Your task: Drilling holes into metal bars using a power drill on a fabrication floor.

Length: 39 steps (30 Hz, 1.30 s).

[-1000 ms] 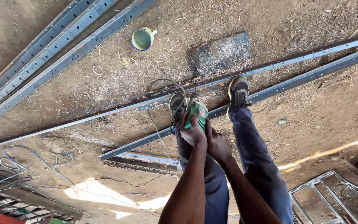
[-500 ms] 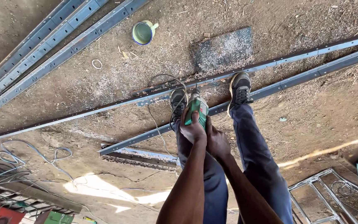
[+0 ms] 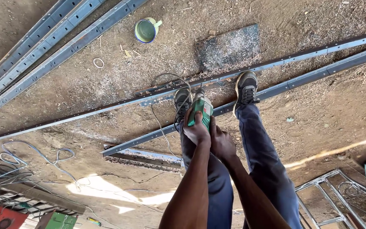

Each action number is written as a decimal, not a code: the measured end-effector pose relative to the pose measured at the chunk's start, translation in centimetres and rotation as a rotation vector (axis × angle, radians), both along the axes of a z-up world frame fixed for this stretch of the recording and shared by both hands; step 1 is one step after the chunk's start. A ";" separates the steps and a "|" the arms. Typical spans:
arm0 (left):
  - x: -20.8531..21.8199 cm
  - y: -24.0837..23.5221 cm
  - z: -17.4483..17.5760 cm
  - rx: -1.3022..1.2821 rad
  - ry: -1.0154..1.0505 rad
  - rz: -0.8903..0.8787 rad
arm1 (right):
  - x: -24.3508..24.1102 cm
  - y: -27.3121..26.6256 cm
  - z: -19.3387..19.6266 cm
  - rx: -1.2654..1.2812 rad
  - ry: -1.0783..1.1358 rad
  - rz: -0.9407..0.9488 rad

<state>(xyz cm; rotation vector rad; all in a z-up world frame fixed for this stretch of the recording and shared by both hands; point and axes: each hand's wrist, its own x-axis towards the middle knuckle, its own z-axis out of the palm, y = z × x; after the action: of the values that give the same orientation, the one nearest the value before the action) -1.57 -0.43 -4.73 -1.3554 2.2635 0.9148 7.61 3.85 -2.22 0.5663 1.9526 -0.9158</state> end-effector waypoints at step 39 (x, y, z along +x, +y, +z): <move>-0.2 0.4 -0.2 -0.052 -0.055 -0.022 | -0.5 0.5 -0.3 0.006 -0.014 -0.010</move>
<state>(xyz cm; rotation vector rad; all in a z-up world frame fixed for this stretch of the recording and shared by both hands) -1.78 -0.02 -4.96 -1.3583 2.2707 0.8065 7.11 4.37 -2.49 0.5844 1.9423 -0.9103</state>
